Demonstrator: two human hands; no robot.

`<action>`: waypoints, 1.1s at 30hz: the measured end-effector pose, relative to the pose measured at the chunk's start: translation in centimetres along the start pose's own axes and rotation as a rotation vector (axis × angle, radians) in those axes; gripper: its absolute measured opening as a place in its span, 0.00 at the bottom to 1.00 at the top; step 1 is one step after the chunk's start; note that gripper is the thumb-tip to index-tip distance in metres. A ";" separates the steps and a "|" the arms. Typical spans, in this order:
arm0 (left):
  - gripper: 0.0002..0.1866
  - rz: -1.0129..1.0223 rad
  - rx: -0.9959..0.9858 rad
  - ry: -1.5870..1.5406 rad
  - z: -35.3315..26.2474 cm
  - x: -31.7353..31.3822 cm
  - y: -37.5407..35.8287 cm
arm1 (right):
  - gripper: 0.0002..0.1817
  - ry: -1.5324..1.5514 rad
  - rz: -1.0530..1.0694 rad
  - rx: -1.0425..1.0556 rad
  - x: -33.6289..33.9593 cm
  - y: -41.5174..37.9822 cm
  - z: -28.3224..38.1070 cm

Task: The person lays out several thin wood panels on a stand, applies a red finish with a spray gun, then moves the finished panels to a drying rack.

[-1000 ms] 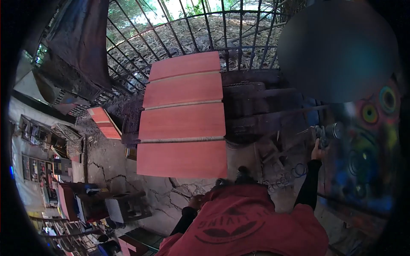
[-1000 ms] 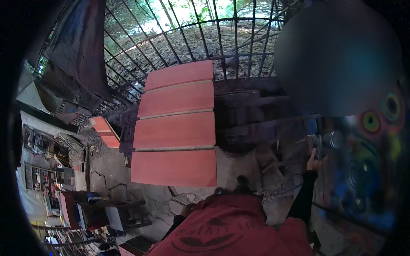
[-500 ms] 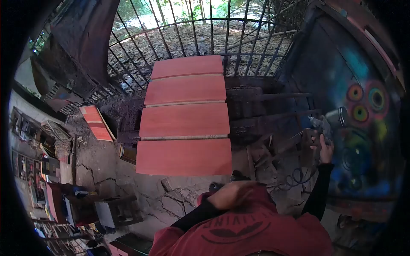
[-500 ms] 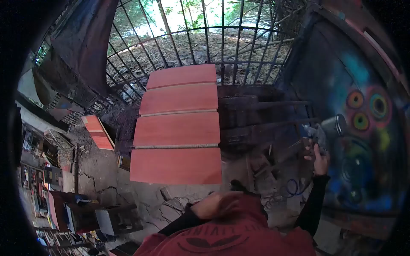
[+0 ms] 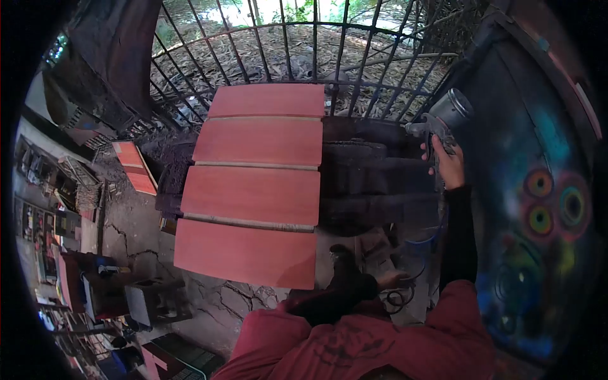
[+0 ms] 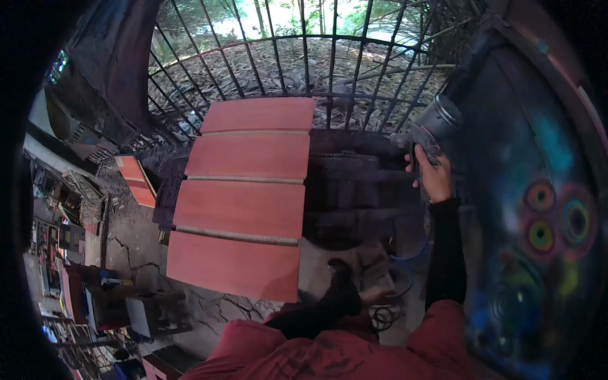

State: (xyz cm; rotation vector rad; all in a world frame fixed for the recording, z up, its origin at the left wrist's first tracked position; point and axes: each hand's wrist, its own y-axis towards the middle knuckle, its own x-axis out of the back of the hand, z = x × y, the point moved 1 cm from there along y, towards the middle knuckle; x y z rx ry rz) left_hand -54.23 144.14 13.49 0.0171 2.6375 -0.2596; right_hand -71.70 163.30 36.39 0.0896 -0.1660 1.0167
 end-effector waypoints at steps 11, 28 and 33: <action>0.39 0.015 0.336 -0.424 -9.2 -0.6 -0.6 | 0.26 0.183 0.317 0.127 -3.4 19.1 -10.7; 0.29 0.052 0.132 -0.013 -12.8 -0.2 -2.7 | 0.13 0.285 0.340 0.081 -7.2 18.8 -13.1; 0.31 0.099 0.202 0.019 -13.9 -1.3 -4.4 | 0.15 0.276 0.386 0.104 -7.0 15.4 -13.2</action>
